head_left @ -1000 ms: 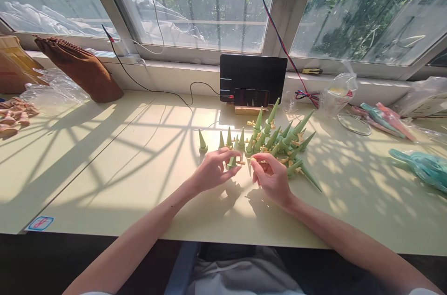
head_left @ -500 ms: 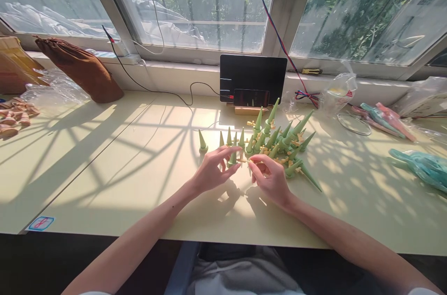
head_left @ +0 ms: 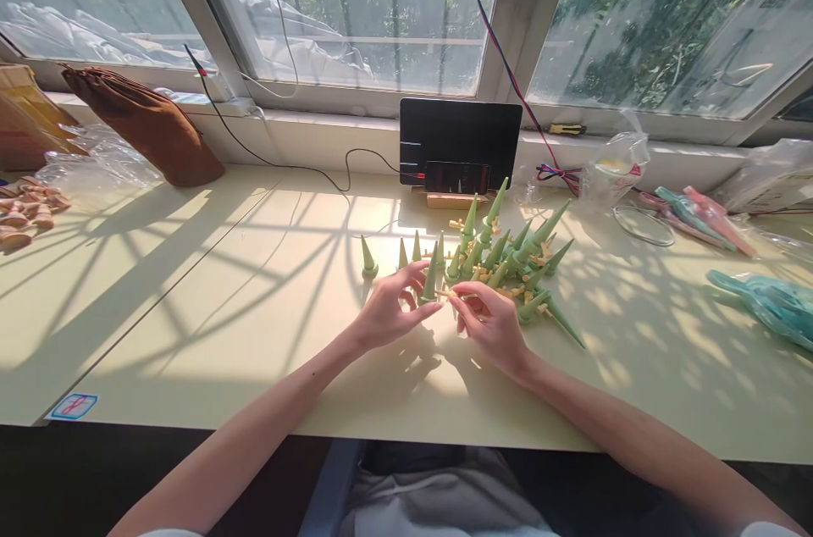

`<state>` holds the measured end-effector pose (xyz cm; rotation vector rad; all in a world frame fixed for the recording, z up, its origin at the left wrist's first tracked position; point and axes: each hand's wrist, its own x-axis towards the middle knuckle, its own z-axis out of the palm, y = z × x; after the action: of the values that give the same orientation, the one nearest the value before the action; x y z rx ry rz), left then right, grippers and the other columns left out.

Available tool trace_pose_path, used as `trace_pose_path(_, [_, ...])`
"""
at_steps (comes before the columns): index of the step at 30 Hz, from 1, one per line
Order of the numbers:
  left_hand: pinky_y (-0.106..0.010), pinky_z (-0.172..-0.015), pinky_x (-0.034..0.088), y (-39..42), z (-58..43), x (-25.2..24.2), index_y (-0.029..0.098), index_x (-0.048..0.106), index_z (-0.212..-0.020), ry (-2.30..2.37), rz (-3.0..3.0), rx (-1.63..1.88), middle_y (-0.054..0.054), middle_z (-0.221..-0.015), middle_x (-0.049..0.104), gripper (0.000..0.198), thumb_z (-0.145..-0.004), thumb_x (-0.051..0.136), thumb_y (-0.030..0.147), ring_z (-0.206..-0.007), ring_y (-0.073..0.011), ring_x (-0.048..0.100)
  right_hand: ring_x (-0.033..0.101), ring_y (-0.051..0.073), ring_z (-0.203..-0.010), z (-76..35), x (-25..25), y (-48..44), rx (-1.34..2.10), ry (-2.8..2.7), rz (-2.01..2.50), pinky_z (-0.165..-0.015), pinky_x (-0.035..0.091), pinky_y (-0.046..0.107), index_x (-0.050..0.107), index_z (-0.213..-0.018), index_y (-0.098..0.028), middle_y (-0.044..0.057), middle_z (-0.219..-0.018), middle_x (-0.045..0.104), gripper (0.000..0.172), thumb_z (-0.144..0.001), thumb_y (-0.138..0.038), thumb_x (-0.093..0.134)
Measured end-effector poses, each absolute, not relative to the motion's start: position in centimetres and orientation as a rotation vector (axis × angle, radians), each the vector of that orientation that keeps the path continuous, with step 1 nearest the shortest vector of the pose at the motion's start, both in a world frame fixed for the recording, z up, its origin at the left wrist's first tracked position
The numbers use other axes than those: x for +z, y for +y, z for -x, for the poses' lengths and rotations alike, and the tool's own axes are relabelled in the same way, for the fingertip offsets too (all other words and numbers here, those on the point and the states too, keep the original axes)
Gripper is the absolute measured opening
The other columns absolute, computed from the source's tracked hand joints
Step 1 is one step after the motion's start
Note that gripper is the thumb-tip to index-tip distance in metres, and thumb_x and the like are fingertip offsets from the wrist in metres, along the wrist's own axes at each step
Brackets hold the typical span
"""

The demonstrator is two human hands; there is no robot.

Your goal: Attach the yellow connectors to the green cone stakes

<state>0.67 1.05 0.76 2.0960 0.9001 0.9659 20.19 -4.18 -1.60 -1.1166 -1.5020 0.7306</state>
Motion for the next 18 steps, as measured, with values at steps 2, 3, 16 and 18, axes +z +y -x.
trace_pose_path(2, [-0.03, -0.069, 0.062, 1.09, -0.6, 0.75, 0.018, 0.053, -0.129, 0.892, -2.055, 0.915, -0.008, -0.102, 0.066, 0.051, -0.085, 0.071, 0.037, -0.086, -0.0175, 0.065, 0.06, 0.01, -0.05, -20.24, -1.69, -4.13, 0.722, -1.498, 1.087, -0.044, 0.047, 0.025, 0.064, -0.097, -0.02, 0.002, -0.085, 0.067, 0.01, -0.093, -0.029, 0.063])
trace_pose_path(3, [-0.031, -0.071, 0.062, 1.12, -0.57, 0.75, 0.018, 0.055, -0.127, 0.883, -2.032, 0.89, -0.009, -0.107, 0.065, 0.048, -0.085, 0.07, 0.037, -0.089, -0.0181, 0.065, 0.061, 0.01, -0.05, -20.26, -1.72, -4.11, 0.717, -1.496, 1.073, -0.044, 0.047, 0.025, 0.064, -0.097, -0.021, 0.002, -0.086, 0.067, 0.009, -0.093, -0.028, 0.064])
trace_pose_path(16, [-0.03, -0.072, 0.058, 1.16, -0.6, 1.26, 0.019, 0.059, -0.119, 0.84, -1.993, 0.797, -0.007, -0.101, 0.069, 0.035, -0.087, 0.067, 0.031, -0.088, -0.0183, 0.067, 0.061, 0.011, -0.051, -20.17, -1.54, -4.03, 0.745, -1.493, 1.11, -0.045, 0.047, 0.024, 0.063, -0.094, -0.02, 0.002, -0.084, 0.066, 0.01, -0.094, -0.03, 0.061])
trace_pose_path(18, [-0.029, -0.071, 0.058, 1.16, -0.59, 1.19, 0.019, 0.059, -0.119, 0.841, -2.006, 0.815, -0.006, -0.101, 0.069, 0.035, -0.087, 0.068, 0.031, -0.088, -0.018, 0.066, 0.061, 0.011, -0.051, -20.14, -1.36, -4.07, 0.765, -1.495, 1.127, -0.047, 0.048, 0.024, 0.062, -0.093, -0.02, 0.001, -0.082, 0.066, 0.012, -0.095, -0.032, 0.06])
